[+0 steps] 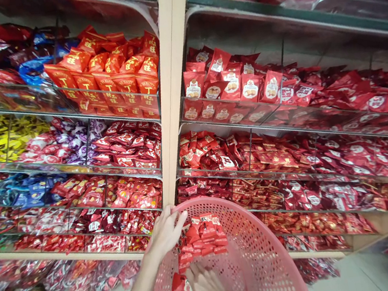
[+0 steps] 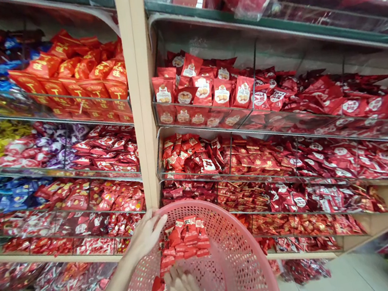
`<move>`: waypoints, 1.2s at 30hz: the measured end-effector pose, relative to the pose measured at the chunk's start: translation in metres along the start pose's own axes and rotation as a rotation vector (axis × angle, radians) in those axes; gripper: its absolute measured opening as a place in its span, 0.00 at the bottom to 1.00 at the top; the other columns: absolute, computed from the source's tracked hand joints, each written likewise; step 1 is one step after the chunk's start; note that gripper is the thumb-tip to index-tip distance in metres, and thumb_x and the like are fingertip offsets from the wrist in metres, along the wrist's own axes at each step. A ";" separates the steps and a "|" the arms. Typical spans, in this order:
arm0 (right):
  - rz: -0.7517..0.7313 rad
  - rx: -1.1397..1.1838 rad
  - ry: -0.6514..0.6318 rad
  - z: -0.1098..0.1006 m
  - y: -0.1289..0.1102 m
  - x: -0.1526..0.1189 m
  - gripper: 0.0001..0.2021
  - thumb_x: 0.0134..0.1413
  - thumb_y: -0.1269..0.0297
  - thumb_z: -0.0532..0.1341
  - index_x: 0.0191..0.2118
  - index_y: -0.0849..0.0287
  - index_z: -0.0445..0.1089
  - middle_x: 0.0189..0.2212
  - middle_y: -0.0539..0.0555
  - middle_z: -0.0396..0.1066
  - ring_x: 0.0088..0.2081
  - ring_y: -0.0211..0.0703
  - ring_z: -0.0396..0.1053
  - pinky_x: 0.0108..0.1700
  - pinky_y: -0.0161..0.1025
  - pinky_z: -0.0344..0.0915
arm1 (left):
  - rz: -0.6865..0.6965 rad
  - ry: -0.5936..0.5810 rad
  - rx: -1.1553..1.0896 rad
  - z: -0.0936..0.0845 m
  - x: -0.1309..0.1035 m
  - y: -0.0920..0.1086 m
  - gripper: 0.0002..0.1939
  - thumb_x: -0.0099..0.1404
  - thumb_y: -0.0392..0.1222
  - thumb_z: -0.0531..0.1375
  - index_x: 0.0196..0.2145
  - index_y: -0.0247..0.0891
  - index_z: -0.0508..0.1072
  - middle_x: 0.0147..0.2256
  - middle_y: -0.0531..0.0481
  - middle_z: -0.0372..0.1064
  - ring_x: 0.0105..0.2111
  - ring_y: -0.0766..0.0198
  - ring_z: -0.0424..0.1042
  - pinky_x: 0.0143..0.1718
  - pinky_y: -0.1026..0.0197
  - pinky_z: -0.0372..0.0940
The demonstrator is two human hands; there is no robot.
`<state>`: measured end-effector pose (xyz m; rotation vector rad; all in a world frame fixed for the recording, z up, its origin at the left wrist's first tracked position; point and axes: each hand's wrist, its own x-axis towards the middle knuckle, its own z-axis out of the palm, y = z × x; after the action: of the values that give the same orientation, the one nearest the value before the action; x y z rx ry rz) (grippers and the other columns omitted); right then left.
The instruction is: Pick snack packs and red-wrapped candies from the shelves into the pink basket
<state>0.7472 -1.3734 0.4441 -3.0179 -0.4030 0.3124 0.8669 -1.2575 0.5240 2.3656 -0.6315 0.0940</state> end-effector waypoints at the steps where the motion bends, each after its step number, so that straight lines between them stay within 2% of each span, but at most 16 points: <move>1: -0.002 0.003 -0.015 0.003 0.001 0.001 0.21 0.43 0.62 0.66 0.45 0.63 0.65 0.44 0.63 0.69 0.46 0.58 0.67 0.41 0.49 0.67 | 0.001 0.000 0.002 0.000 0.000 0.000 0.26 0.67 0.57 0.39 0.40 0.42 0.71 0.42 0.47 0.61 0.46 0.59 0.64 0.48 0.57 0.57; 6: 0.010 0.135 -0.067 -0.003 0.006 -0.001 0.23 0.39 0.71 0.64 0.46 0.62 0.65 0.46 0.63 0.67 0.47 0.59 0.66 0.43 0.49 0.66 | -0.006 0.010 0.002 0.000 0.000 0.000 0.25 0.67 0.56 0.39 0.37 0.42 0.71 0.43 0.48 0.60 0.46 0.59 0.64 0.47 0.57 0.57; 10: 0.065 0.440 -0.080 -0.026 0.017 -0.009 0.19 0.36 0.71 0.63 0.41 0.59 0.65 0.40 0.59 0.71 0.39 0.55 0.70 0.38 0.45 0.65 | 0.015 0.017 0.003 0.000 0.001 -0.001 0.24 0.67 0.56 0.41 0.32 0.41 0.70 0.41 0.48 0.60 0.44 0.60 0.64 0.47 0.57 0.57; 14: 0.055 0.926 -0.069 -0.055 0.039 -0.015 0.13 0.37 0.67 0.63 0.33 0.57 0.63 0.28 0.49 0.71 0.29 0.42 0.68 0.31 0.36 0.61 | 0.051 0.018 0.040 0.003 0.001 -0.004 0.18 0.65 0.54 0.48 0.29 0.39 0.68 0.40 0.48 0.60 0.43 0.59 0.65 0.44 0.59 0.59; 16: 0.102 1.250 -0.111 -0.069 0.053 -0.015 0.12 0.41 0.61 0.64 0.33 0.57 0.62 0.26 0.46 0.69 0.24 0.35 0.66 0.26 0.32 0.59 | 0.056 0.022 0.052 0.005 0.001 -0.007 0.14 0.64 0.50 0.50 0.29 0.39 0.67 0.41 0.48 0.60 0.44 0.59 0.64 0.43 0.59 0.59; 19: 0.239 1.700 -0.141 -0.085 0.070 -0.016 0.16 0.47 0.52 0.62 0.37 0.57 0.62 0.27 0.47 0.70 0.22 0.33 0.66 0.25 0.30 0.58 | 0.052 0.024 0.065 0.007 0.001 -0.010 0.10 0.63 0.46 0.51 0.30 0.40 0.67 0.42 0.48 0.59 0.43 0.60 0.64 0.44 0.59 0.59; 22: 0.263 1.964 -0.097 -0.095 0.078 -0.015 0.16 0.50 0.52 0.60 0.39 0.59 0.63 0.27 0.50 0.72 0.26 0.34 0.69 0.29 0.30 0.61 | 0.045 0.016 0.071 0.008 0.002 -0.010 0.09 0.63 0.45 0.51 0.30 0.40 0.67 0.42 0.48 0.59 0.43 0.60 0.64 0.45 0.59 0.58; 27: 0.249 2.044 -0.069 -0.097 0.078 -0.014 0.16 0.51 0.54 0.61 0.40 0.61 0.65 0.32 0.54 0.74 0.28 0.35 0.71 0.32 0.31 0.62 | 0.023 -0.023 0.096 0.007 0.001 -0.008 0.09 0.62 0.46 0.53 0.31 0.40 0.68 0.44 0.48 0.59 0.45 0.58 0.63 0.46 0.58 0.57; 32: 0.228 2.069 -0.035 -0.091 0.081 -0.012 0.16 0.51 0.53 0.60 0.39 0.61 0.66 0.32 0.54 0.74 0.30 0.36 0.71 0.35 0.32 0.63 | 0.030 -0.017 0.243 0.010 -0.005 -0.003 0.09 0.61 0.47 0.54 0.31 0.40 0.68 0.49 0.45 0.57 0.48 0.53 0.60 0.44 0.55 0.57; 36: 0.272 2.098 0.022 -0.088 0.087 -0.010 0.16 0.52 0.52 0.58 0.35 0.62 0.67 0.28 0.52 0.72 0.28 0.35 0.68 0.32 0.31 0.61 | 0.008 -0.025 0.358 0.015 -0.008 -0.002 0.09 0.54 0.43 0.60 0.34 0.40 0.70 0.55 0.42 0.53 0.50 0.49 0.57 0.46 0.51 0.55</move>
<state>0.7778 -1.4641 0.5222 -0.9737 0.2816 0.3341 0.8590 -1.2623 0.5092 2.7116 -0.6819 0.1952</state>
